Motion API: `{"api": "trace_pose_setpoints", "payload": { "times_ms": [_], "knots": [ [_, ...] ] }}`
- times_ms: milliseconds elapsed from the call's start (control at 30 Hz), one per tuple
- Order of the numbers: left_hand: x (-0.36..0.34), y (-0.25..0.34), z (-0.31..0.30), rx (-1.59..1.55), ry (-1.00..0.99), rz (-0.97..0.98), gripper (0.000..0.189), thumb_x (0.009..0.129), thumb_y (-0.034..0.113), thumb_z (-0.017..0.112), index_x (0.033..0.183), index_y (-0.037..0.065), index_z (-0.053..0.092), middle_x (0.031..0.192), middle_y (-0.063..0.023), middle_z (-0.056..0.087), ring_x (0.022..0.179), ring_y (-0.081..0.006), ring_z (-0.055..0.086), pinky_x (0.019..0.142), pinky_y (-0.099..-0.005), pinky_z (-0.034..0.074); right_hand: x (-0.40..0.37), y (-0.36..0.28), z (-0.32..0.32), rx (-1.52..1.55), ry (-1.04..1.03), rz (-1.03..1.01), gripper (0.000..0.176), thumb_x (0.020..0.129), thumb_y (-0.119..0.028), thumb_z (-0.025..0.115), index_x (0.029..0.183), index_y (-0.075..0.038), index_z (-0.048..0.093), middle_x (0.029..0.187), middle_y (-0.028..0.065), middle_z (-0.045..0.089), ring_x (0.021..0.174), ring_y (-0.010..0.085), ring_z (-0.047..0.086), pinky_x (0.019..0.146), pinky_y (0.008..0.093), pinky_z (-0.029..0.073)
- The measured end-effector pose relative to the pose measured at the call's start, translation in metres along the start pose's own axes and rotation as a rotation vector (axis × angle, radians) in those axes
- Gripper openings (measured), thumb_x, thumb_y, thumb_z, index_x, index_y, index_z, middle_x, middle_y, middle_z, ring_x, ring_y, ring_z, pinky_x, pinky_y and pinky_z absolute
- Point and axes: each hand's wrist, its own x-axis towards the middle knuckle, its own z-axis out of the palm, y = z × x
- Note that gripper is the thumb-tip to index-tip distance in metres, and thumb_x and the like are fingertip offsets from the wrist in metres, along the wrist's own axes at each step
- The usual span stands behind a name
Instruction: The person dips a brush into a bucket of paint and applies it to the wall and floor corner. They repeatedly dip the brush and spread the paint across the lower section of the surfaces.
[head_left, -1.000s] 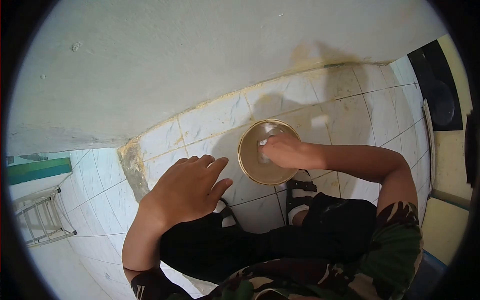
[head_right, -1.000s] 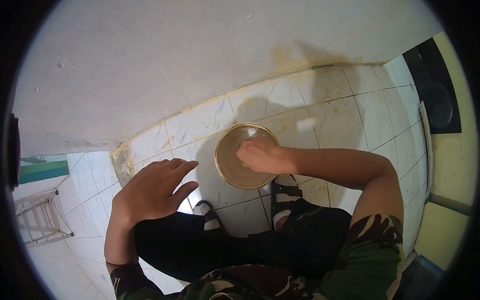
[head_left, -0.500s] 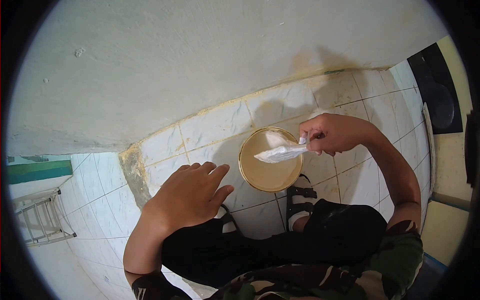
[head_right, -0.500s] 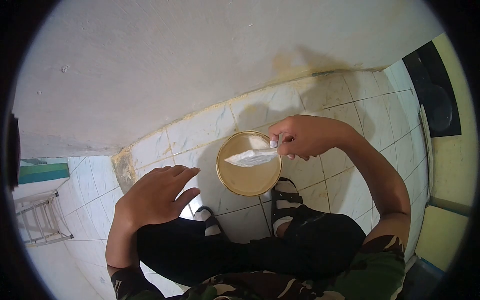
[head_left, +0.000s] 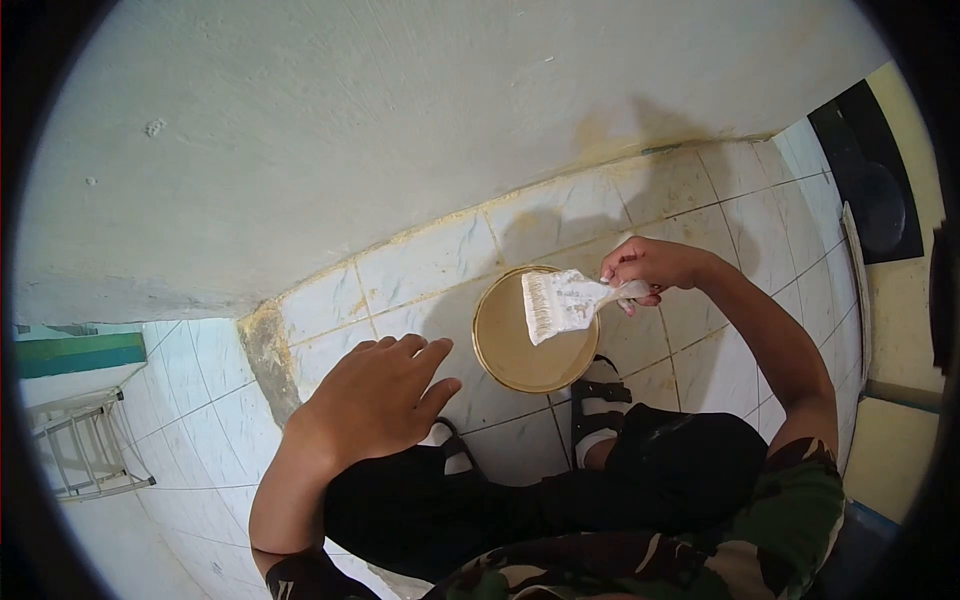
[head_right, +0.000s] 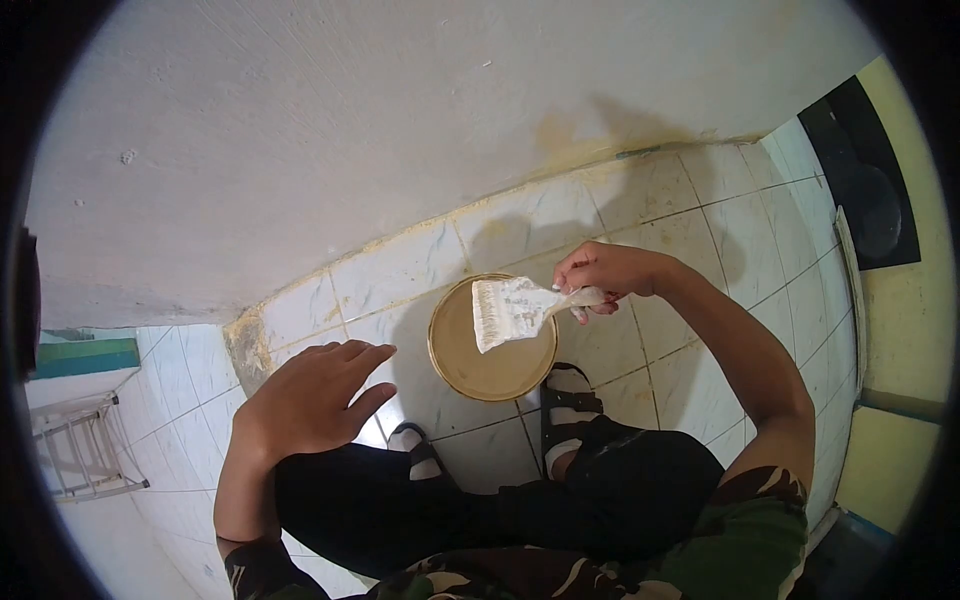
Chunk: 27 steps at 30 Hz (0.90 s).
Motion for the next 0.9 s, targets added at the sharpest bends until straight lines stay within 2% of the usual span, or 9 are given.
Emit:
{"api": "trace_pose_setpoints", "payload": {
  "times_ms": [167, 400, 467, 533, 600, 667, 733, 900],
  "knots": [
    [-0.002, 0.001, 0.001, -0.003, -0.015, 0.003, 0.048, 0.107, 0.034, 0.048, 0.138, -0.002, 0.055, 0.118, -0.0232, 0.068, 0.113, -0.0382, 0.065, 0.104, -0.0445, 0.048, -0.001, 0.008, -0.002, 0.180, 0.025, -0.036, 0.020, 0.093, -0.015, 0.055, 0.106, -0.002, 0.063, 0.072, 0.0149, 0.068, 0.043, 0.0117, 0.049, 0.040, 0.0264, 0.037],
    [-0.003, -0.002, 0.003, -0.004, 0.006, 0.014, 0.049, 0.107, 0.034, 0.048, 0.138, -0.002, 0.055, 0.117, -0.0227, 0.069, 0.113, -0.0380, 0.065, 0.103, -0.0443, 0.048, 0.006, 0.015, -0.010, 0.348, 0.083, -0.165, 0.016, 0.094, -0.019, 0.055, 0.097, -0.004, 0.059, 0.071, 0.0118, 0.064, 0.041, 0.0108, 0.045, 0.039, 0.0272, 0.035],
    [-0.003, 0.000, 0.001, -0.007, 0.008, 0.011, 0.049, 0.107, 0.034, 0.048, 0.138, -0.002, 0.055, 0.117, -0.0227, 0.069, 0.112, -0.0381, 0.065, 0.103, -0.0444, 0.048, 0.015, 0.016, -0.008, 0.406, 0.291, -0.209, 0.017, 0.095, -0.021, 0.055, 0.095, -0.004, 0.058, 0.070, 0.0089, 0.061, 0.040, 0.0106, 0.042, 0.039, 0.0279, 0.034],
    [-0.002, 0.004, -0.004, -0.012, -0.086, -0.074, 0.049, 0.108, 0.037, 0.049, 0.143, 0.004, 0.055, 0.131, -0.0171, 0.066, 0.121, -0.0356, 0.062, 0.108, -0.0437, 0.047, 0.033, 0.026, -0.012, 0.414, 0.348, -0.254, 0.019, 0.096, -0.022, 0.054, 0.097, -0.004, 0.058, 0.072, 0.0093, 0.061, 0.042, 0.0117, 0.044, 0.039, 0.0291, 0.035],
    [-0.001, 0.004, -0.003, -0.013, -0.076, -0.064, 0.049, 0.108, 0.037, 0.049, 0.143, 0.004, 0.054, 0.130, -0.0171, 0.067, 0.120, -0.0356, 0.063, 0.108, -0.0437, 0.047, 0.058, 0.040, -0.013, 0.421, 0.406, -0.297, 0.020, 0.097, -0.023, 0.053, 0.098, -0.003, 0.058, 0.073, 0.0097, 0.061, 0.043, 0.0128, 0.047, 0.040, 0.0302, 0.036],
    [-0.001, 0.002, -0.001, -0.008, -0.068, -0.055, 0.049, 0.108, 0.037, 0.049, 0.144, 0.004, 0.054, 0.130, -0.0171, 0.067, 0.120, -0.0356, 0.063, 0.107, -0.0438, 0.047, 0.091, 0.052, -0.009, 0.499, 0.627, -0.235, 0.022, 0.098, -0.022, 0.053, 0.098, -0.002, 0.059, 0.075, 0.0095, 0.061, 0.046, 0.0138, 0.049, 0.041, 0.0307, 0.038],
    [-0.002, -0.001, 0.001, -0.019, -0.004, 0.001, 0.050, 0.107, 0.036, 0.048, 0.138, -0.002, 0.055, 0.118, -0.0228, 0.068, 0.112, -0.0397, 0.065, 0.101, -0.0451, 0.049, 0.122, 0.063, -0.006, 0.477, 0.669, -0.225, 0.023, 0.098, -0.023, 0.053, 0.098, -0.002, 0.059, 0.076, 0.0095, 0.062, 0.048, 0.0144, 0.050, 0.042, 0.0308, 0.039],
    [-0.001, -0.005, 0.004, -0.025, -0.001, -0.012, 0.051, 0.107, 0.037, 0.048, 0.139, -0.002, 0.055, 0.121, -0.0234, 0.067, 0.112, -0.0405, 0.064, 0.101, -0.0453, 0.049, 0.182, 0.079, -0.007, 0.541, 0.795, -0.137, 0.031, 0.102, -0.030, 0.051, 0.094, -0.001, 0.057, 0.081, 0.0112, 0.065, 0.051, 0.0161, 0.055, 0.044, 0.0328, 0.044]
  ]
}}
